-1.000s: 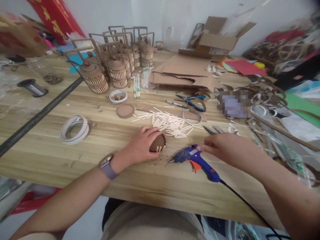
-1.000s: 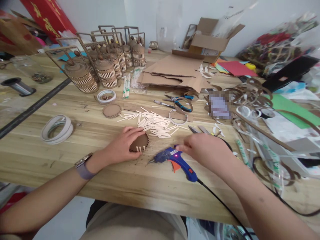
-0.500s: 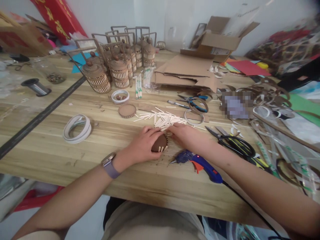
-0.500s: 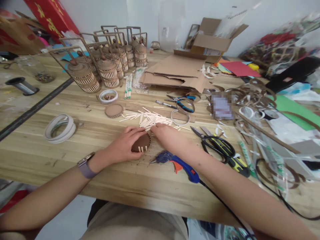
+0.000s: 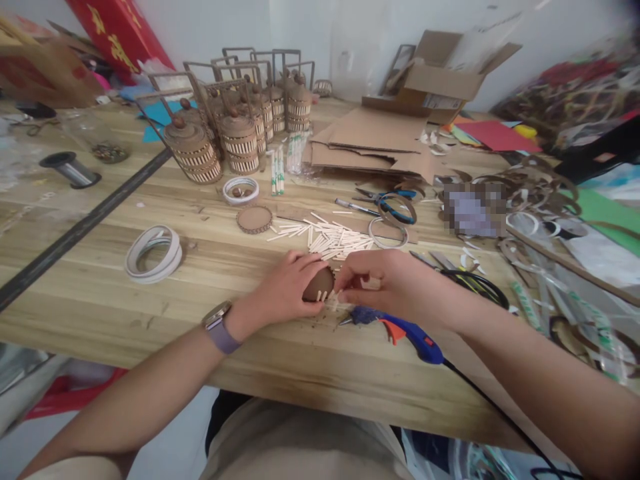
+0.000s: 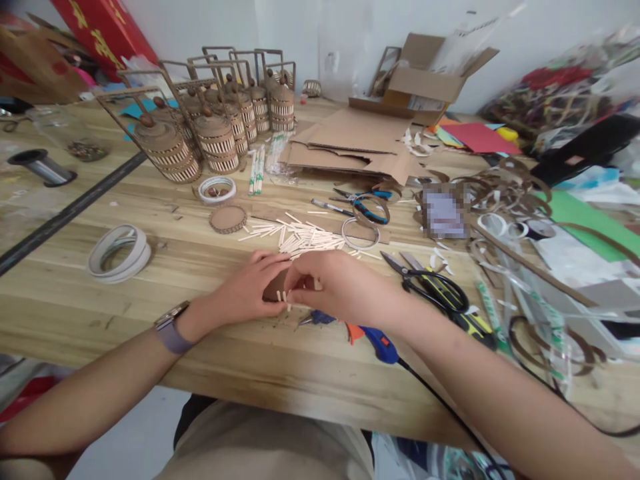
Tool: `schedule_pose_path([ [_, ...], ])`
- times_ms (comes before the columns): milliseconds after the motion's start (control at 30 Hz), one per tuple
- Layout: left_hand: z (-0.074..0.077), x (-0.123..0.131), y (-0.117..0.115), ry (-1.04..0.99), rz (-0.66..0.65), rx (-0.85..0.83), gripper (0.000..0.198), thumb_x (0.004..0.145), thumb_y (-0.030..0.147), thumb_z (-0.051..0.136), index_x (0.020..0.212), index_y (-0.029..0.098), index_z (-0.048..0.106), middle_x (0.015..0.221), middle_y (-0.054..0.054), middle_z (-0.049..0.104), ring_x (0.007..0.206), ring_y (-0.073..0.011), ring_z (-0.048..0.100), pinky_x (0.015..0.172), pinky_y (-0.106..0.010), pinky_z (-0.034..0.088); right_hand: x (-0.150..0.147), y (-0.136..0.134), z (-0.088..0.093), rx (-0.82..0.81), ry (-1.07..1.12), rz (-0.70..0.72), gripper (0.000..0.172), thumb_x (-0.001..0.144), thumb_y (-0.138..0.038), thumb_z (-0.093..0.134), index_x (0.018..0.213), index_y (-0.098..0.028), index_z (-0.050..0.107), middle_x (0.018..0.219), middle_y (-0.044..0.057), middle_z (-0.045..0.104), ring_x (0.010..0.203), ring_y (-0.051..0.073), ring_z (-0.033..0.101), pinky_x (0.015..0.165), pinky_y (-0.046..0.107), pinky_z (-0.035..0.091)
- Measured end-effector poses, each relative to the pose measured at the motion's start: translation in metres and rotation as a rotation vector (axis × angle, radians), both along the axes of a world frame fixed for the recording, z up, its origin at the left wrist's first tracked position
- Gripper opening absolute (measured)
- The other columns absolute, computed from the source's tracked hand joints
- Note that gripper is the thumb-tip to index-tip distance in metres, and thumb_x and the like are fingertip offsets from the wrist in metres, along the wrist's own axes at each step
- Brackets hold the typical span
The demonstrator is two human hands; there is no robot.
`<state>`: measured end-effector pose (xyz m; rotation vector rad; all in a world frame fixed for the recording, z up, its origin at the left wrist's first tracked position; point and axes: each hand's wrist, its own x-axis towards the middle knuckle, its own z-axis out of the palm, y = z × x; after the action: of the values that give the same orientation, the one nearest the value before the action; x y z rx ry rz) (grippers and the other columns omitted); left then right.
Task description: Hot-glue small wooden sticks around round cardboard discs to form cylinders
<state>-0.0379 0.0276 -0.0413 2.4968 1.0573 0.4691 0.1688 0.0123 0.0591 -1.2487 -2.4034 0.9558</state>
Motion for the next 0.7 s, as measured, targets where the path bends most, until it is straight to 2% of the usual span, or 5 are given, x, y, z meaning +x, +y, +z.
schedule_pose_path([
  [100, 0.0, 0.0, -0.001, -0.014, 0.007, -0.004, 0.068, 0.073, 0.036, 0.073, 0.134, 0.017, 0.052, 0.143, -0.014, 0.053, 0.131, -0.0364, 0.043, 0.11, -0.052, 0.038, -0.006, -0.001, -0.011, 0.131, -0.091, 0.053, 0.011, 0.081, -0.012, 0.066, 0.075, -0.021, 0.069, 0.074, -0.002, 0.065, 0.067, 0.013, 0.059, 0.062, 0.024, 0.042],
  [233, -0.001, 0.0, -0.001, -0.049, 0.006, 0.011, 0.063, 0.073, 0.034, 0.073, 0.132, 0.02, 0.054, 0.141, -0.011, 0.054, 0.13, -0.0354, 0.044, 0.108, -0.052, 0.039, -0.007, 0.001, -0.023, 0.187, -0.138, 0.046, 0.013, 0.083, -0.01, 0.065, 0.081, -0.021, 0.072, 0.076, -0.001, 0.064, 0.067, 0.013, 0.058, 0.061, 0.023, 0.041],
  [433, -0.002, -0.001, -0.001, -0.062, 0.0, -0.009, 0.065, 0.072, 0.033, 0.074, 0.132, 0.016, 0.054, 0.141, -0.015, 0.054, 0.129, -0.0359, 0.044, 0.108, -0.052, 0.04, -0.01, -0.002, -0.026, 0.17, -0.18, 0.029, 0.011, 0.083, -0.011, 0.067, 0.082, -0.02, 0.072, 0.078, 0.0, 0.063, 0.068, 0.013, 0.059, 0.062, 0.023, 0.041],
  [700, -0.002, -0.001, -0.001, -0.076, -0.001, -0.012, 0.062, 0.073, 0.034, 0.072, 0.131, 0.02, 0.054, 0.142, -0.013, 0.053, 0.129, -0.0355, 0.043, 0.107, -0.053, 0.04, -0.009, -0.005, -0.037, 0.205, -0.171, 0.007, 0.008, 0.084, -0.012, 0.065, 0.085, -0.019, 0.07, 0.079, 0.0, 0.059, 0.071, 0.014, 0.058, 0.063, 0.023, 0.041],
])
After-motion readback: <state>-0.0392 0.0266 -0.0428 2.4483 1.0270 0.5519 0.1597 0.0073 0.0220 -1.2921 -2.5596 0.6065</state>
